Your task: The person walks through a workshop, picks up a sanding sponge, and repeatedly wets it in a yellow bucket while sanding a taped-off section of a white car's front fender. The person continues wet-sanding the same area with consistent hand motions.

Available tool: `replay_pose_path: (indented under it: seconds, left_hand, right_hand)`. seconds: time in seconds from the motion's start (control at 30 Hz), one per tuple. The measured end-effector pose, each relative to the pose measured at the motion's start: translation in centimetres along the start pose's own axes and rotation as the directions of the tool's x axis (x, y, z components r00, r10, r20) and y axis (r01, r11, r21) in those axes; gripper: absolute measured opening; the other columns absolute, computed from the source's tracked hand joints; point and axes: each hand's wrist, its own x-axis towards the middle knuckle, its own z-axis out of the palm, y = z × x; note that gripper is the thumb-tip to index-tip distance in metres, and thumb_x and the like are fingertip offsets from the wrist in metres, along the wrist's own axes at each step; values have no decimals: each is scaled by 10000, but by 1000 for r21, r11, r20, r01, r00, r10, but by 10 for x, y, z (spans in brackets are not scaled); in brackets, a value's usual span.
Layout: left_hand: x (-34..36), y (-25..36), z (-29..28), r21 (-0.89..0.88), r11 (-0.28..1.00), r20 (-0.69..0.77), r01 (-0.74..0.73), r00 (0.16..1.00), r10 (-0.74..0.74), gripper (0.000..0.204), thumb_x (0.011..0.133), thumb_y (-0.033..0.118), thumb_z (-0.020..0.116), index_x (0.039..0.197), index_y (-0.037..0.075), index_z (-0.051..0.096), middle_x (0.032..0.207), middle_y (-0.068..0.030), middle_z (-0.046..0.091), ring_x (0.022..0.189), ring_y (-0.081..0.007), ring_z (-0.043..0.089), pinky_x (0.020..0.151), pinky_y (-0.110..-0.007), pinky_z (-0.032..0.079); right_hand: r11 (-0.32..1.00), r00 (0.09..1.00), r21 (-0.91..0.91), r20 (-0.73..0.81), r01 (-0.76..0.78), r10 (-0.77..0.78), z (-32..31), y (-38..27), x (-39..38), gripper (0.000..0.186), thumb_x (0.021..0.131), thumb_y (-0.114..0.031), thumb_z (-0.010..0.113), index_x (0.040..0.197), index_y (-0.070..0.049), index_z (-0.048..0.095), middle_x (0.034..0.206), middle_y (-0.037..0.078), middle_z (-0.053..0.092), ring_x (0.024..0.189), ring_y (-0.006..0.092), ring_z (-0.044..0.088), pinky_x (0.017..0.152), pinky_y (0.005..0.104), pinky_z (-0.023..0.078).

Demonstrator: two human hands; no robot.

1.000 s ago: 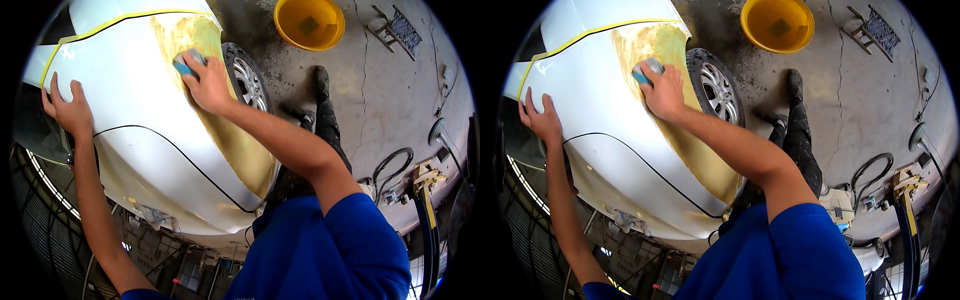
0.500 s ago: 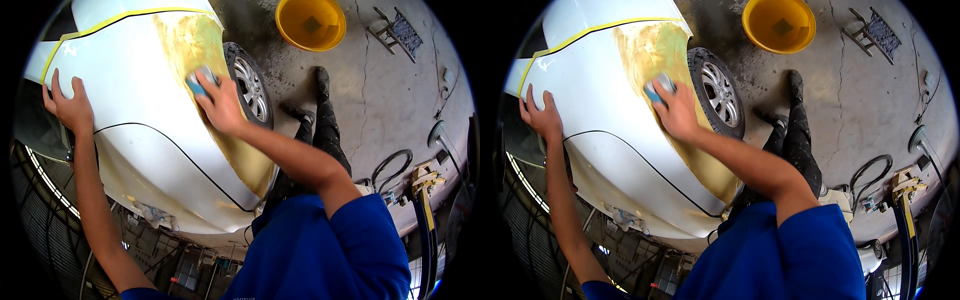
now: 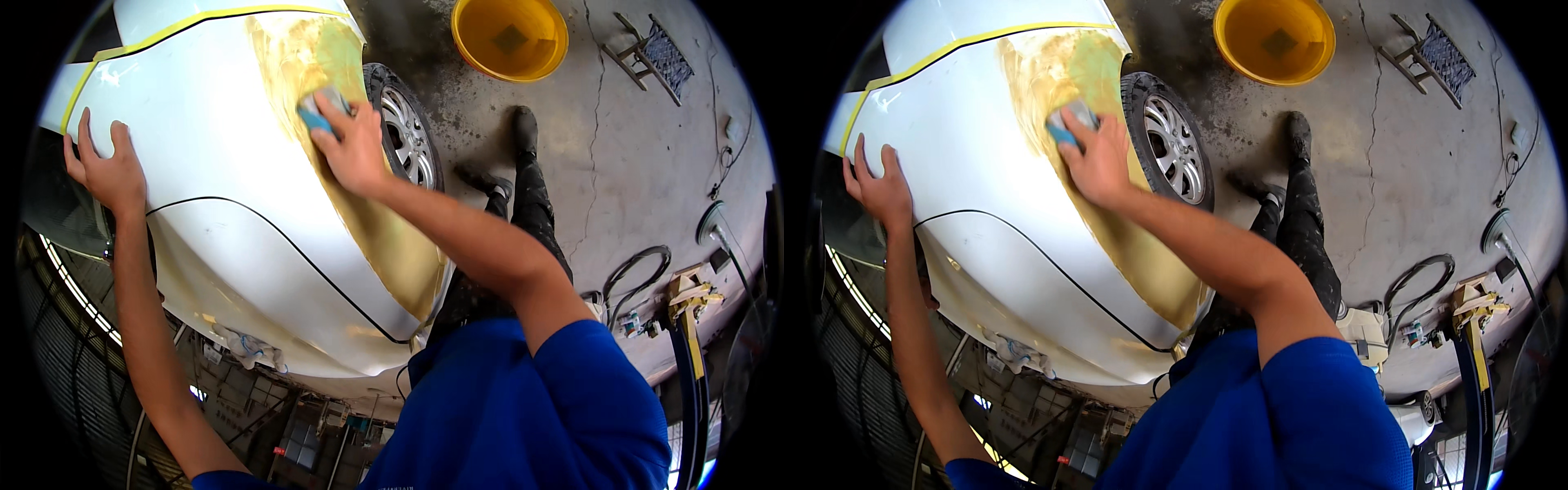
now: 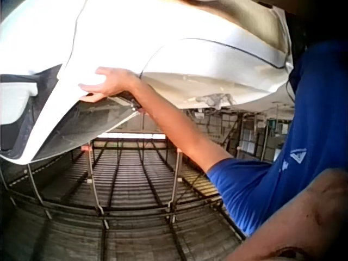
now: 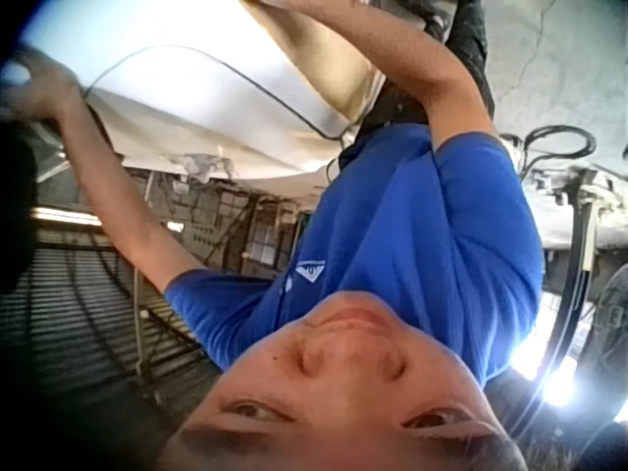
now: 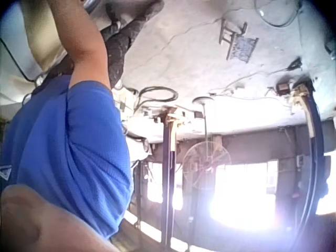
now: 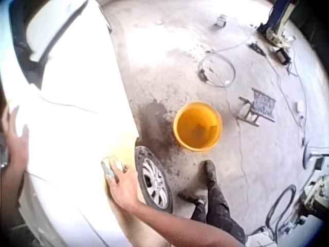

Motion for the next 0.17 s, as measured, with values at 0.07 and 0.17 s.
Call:
replay_pose_path:
  seconds: [0.07, 0.17]
  left_hand:
    - [-1, 0, 4, -19, 1000, -2, 7, 1000, -7, 512, 833, 305, 641, 1322, 211, 521, 1476, -147, 233, 1367, -271, 254, 1057, -390, 333]
    - [-2, 0, 2, -4, 1000, -2, 22, 1000, -22, 524, 833, 317, 643, 1328, 199, 515, 1471, -146, 252, 1371, -267, 247, 1070, -382, 318]
  right_hand:
    - [980, 980, -5, 16, -199, 199, -1, 5, 52, 507, 838, -287, 629, 1333, -236, 532, 1236, 223, 427, 1171, 381, 383, 1005, 469, 314]
    - [976, 961, -39, 167, -216, 220, 1, 26, 32, 596, 823, -376, 660, 1382, -280, 475, 1315, 199, 396, 1221, 344, 362, 1071, 477, 266]
